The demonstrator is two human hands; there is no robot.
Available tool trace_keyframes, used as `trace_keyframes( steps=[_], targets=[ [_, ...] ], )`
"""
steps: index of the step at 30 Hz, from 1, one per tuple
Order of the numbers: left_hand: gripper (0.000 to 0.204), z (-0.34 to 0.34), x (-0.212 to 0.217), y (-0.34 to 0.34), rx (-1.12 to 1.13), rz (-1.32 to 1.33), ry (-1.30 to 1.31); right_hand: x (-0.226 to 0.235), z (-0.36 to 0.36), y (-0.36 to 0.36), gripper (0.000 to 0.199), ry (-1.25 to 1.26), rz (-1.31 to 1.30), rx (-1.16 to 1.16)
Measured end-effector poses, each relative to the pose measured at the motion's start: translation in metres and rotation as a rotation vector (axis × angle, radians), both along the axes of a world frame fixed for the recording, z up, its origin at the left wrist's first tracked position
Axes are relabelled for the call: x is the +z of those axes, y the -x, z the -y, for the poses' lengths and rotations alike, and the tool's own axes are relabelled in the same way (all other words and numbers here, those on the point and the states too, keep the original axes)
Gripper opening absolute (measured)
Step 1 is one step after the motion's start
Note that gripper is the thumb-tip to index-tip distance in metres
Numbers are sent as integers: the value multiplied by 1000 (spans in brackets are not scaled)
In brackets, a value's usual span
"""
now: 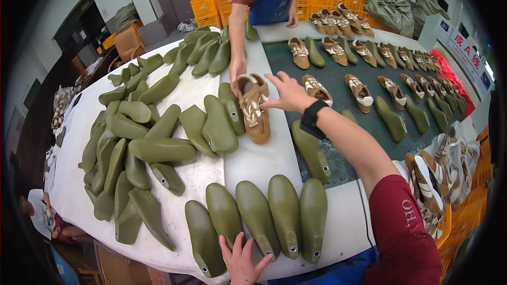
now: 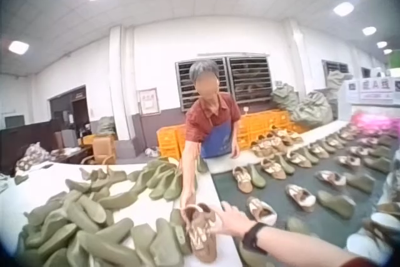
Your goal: Organizing shoe lasts and finished shoe uppers on a factory table, including minor adjustments like lace tying.
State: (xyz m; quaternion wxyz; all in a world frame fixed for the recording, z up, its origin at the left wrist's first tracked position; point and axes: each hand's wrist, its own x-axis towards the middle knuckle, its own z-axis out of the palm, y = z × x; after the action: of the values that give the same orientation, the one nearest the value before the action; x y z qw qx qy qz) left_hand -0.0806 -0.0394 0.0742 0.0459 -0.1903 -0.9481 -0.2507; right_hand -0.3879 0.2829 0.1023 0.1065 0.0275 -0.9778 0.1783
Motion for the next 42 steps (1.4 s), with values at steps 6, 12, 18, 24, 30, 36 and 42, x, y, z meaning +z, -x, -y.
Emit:
trace_keyframes(
  steps=[6,12,18,24,30,36,42],
  targets=[
    [61,0,-7,2,-10,15,15,-89,48,35,122,341,236,-46],
    [62,-2,-13,3,-26,9,13,-106,25,54,75,436,141,-154],
    [62,-5,-3,7,0,41,10,-50,29,48,36,1438,122,-15],
    [62,4,-10,0,51,76,6,-97,9,89,38,1069,332,77],
    [56,9,-10,1,54,50,-72,-110,25,73,26,986,188,-269],
    [48,-2,-25,5,13,-125,-91,-70,-22,0,23,508,246,-117],
    [44,2,-17,-16,-21,-261,49,90,-36,-182,21,201,-14,464]
  ],
)
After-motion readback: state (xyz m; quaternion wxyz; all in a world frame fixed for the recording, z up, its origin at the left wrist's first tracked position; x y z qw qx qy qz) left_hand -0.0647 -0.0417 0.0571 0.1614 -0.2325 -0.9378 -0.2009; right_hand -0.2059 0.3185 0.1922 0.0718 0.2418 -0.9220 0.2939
